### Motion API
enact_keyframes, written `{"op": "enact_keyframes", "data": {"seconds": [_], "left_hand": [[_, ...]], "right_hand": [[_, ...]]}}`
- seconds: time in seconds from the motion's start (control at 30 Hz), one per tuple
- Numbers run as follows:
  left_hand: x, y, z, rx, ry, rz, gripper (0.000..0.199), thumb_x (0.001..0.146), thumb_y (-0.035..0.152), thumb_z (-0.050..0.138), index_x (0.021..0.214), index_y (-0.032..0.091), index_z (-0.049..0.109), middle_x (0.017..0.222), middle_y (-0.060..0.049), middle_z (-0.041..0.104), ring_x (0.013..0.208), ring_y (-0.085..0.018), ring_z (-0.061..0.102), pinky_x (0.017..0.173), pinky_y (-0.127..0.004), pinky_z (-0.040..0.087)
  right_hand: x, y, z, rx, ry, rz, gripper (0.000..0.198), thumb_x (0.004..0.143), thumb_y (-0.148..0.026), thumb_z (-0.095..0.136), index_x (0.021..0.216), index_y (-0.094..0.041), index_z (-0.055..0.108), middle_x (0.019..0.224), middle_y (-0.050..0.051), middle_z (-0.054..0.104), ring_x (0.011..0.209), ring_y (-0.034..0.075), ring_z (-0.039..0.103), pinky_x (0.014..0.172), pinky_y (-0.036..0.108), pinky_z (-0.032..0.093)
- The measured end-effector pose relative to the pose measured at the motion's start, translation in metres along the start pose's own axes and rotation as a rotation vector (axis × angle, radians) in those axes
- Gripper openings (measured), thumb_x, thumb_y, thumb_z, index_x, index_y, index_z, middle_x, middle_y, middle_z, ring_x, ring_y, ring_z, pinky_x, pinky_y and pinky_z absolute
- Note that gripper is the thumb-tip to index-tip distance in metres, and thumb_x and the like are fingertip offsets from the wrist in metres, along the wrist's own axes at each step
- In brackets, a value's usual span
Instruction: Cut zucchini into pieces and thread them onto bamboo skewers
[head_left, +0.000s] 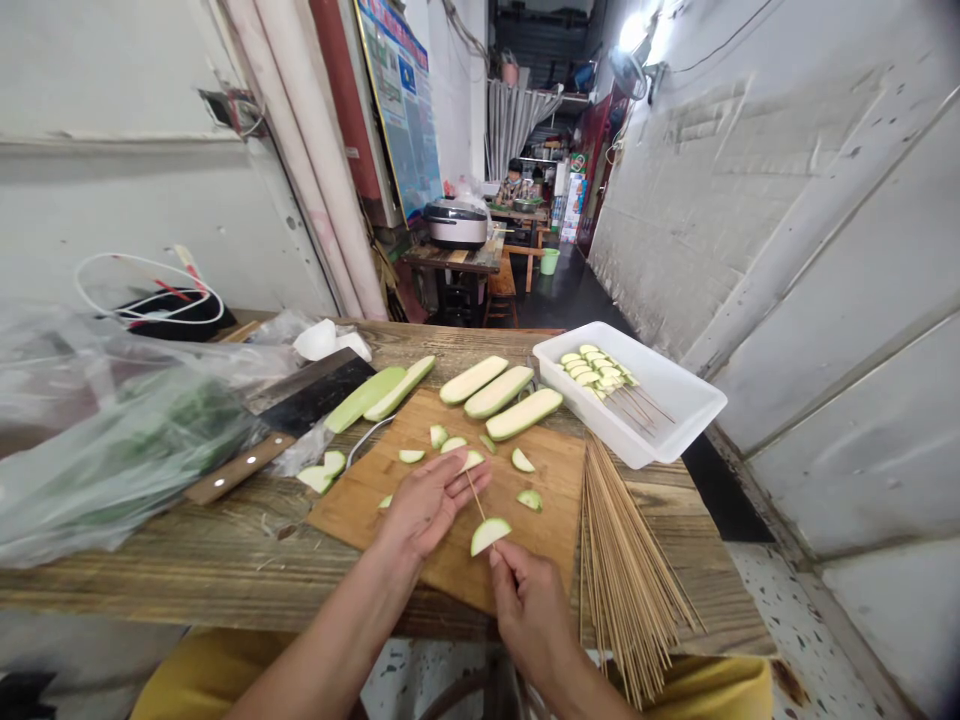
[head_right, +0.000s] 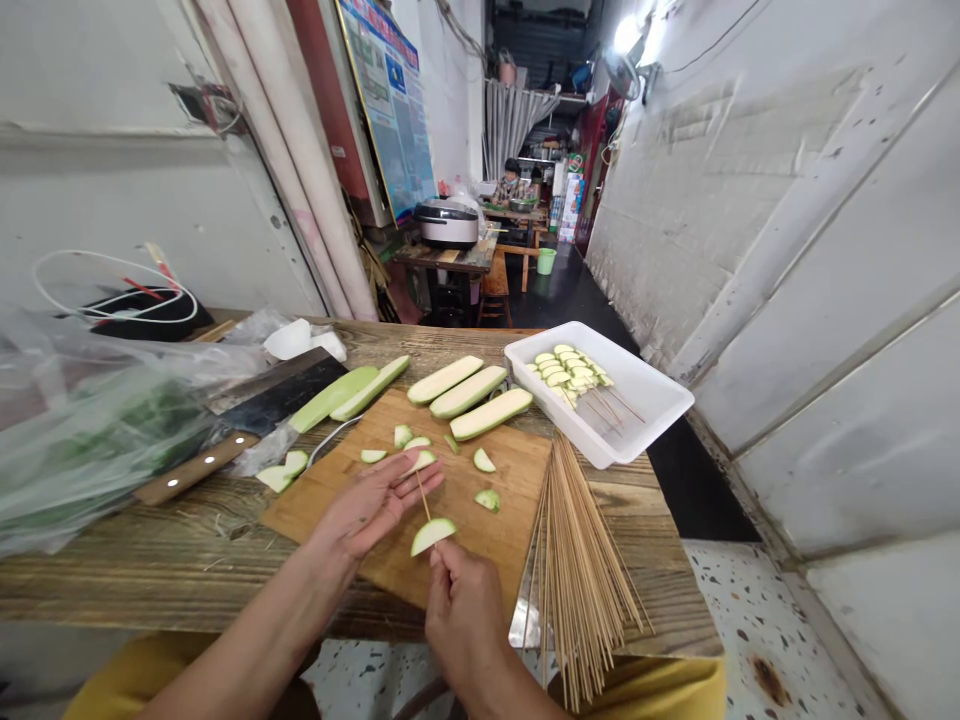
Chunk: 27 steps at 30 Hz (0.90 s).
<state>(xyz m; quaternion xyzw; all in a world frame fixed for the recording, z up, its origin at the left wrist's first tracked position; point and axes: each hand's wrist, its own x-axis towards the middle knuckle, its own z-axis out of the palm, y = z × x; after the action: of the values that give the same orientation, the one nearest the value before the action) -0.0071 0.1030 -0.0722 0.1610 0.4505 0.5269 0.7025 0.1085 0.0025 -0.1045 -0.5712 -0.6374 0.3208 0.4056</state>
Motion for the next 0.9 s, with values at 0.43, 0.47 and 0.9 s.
{"op": "enact_keyframes", "data": {"seconds": [0.43, 0.47, 0.9], "left_hand": [[-0.006, 0.002, 0.001, -0.186, -0.268, -0.136, 0.027, 0.089, 0.031, 0.044, 0.089, 0.010, 0.060, 0.104, -0.019, 0.067, 0.100, -0.026, 0.063, 0.088, -0.042, 0.051], [-0.008, 0.001, 0.002, -0.210, -0.297, -0.127, 0.029, 0.090, 0.033, 0.043, 0.090, 0.010, 0.061, 0.104, -0.018, 0.067, 0.101, -0.026, 0.063, 0.089, -0.043, 0.050], [-0.018, -0.012, 0.013, -0.112, -0.142, 0.115, 0.015, 0.086, 0.016, 0.048, 0.087, 0.011, 0.062, 0.086, -0.010, 0.070, 0.081, -0.017, 0.068, 0.082, -0.033, 0.054]], "right_hand": [[-0.005, 0.000, 0.003, 0.232, 0.017, 0.016, 0.032, 0.092, -0.030, 0.037, 0.062, -0.020, 0.040, 0.052, -0.007, 0.028, 0.047, 0.009, 0.028, 0.043, 0.020, 0.023], [-0.005, 0.000, 0.003, 0.271, 0.017, 0.026, 0.032, 0.092, -0.031, 0.037, 0.062, -0.020, 0.040, 0.052, -0.007, 0.027, 0.046, 0.009, 0.027, 0.042, 0.020, 0.022], [-0.009, -0.002, 0.002, 0.063, 0.010, 0.016, 0.030, 0.091, -0.028, 0.034, 0.063, -0.020, 0.036, 0.057, -0.005, 0.032, 0.051, 0.010, 0.031, 0.049, 0.023, 0.024]]}}
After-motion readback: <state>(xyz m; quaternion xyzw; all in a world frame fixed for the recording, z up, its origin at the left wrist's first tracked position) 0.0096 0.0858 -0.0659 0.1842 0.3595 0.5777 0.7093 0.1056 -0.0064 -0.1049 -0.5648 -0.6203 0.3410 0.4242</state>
